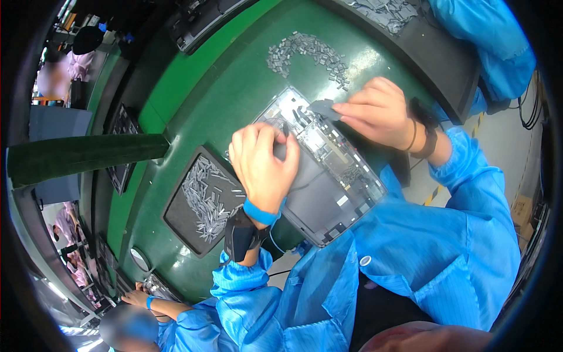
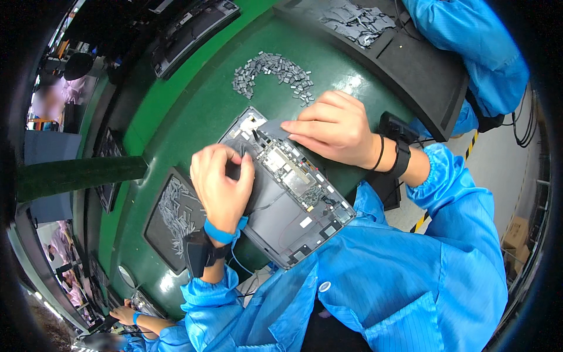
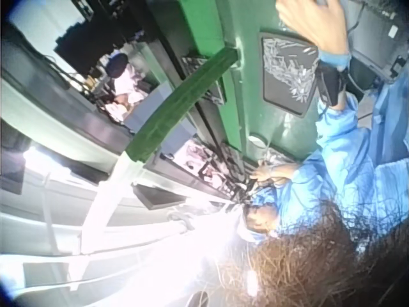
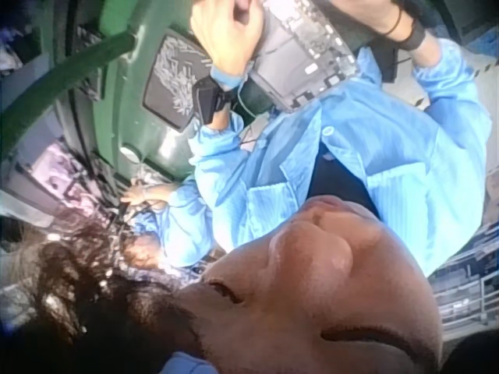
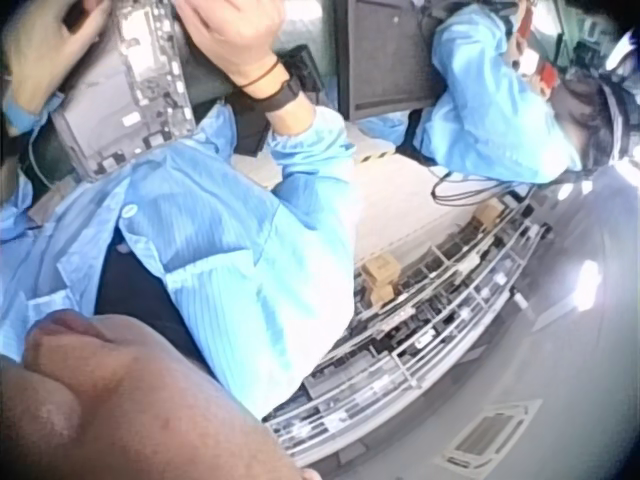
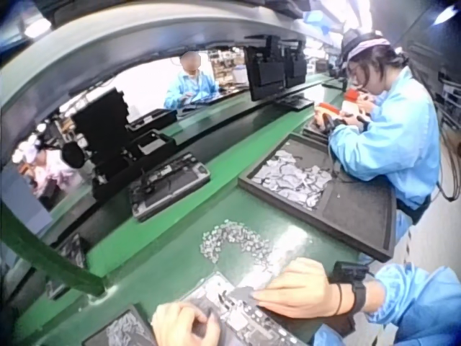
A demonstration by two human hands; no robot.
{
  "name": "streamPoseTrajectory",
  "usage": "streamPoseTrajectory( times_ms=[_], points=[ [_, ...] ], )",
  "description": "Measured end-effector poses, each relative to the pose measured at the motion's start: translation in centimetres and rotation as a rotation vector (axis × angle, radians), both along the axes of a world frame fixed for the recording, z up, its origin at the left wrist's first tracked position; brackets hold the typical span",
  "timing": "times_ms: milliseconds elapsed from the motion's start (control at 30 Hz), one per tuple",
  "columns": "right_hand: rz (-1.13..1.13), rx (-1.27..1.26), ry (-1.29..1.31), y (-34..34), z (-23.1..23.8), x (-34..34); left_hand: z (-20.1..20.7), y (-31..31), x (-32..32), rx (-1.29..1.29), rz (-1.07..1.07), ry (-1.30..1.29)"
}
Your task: The recorder is assembling internal components of a laptop or tablet on a manufacturing line.
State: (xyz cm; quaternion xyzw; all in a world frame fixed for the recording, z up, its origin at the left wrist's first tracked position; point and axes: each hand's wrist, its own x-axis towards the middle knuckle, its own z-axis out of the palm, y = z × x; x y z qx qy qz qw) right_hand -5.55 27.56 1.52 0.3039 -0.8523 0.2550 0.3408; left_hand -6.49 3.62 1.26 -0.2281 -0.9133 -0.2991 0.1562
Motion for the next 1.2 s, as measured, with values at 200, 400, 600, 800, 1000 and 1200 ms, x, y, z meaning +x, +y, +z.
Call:
streamPoseTrajectory(
  times_ms=[200, 400, 600, 800, 1000, 1200],
  points=[
    [0.095, 0.253, 0.211, -1.2, -0.3, -3.1, 0.5, -2.0, 2.8, -0.188, 0.057, -0.051],
    [0.122, 0.388, 0.174, -3.3, -1.3, -4.1, 2.9, -3.9, 2.0, -0.105, 0.053, -0.124],
    [0.058, 0.376, 0.133, -2.8, -1.3, -3.7, 0.4, -0.2, -4.3, 0.081, -0.098, -0.149],
    [0.062, 0.407, 0.069, -3.4, -1.1, -3.5, -1.7, 0.5, -5.9, 0.213, -0.036, -0.294],
    [0.065, 0.449, -0.002, -3.3, -1.2, -3.3, -2.3, 1.0, -6.1, 0.141, -0.075, -0.154],
    [0.149, 0.715, -0.15, -3.1, 0.4, -4.1, -2.8, 1.0, -6.2, 0.158, -0.118, -0.091]
  ],
)
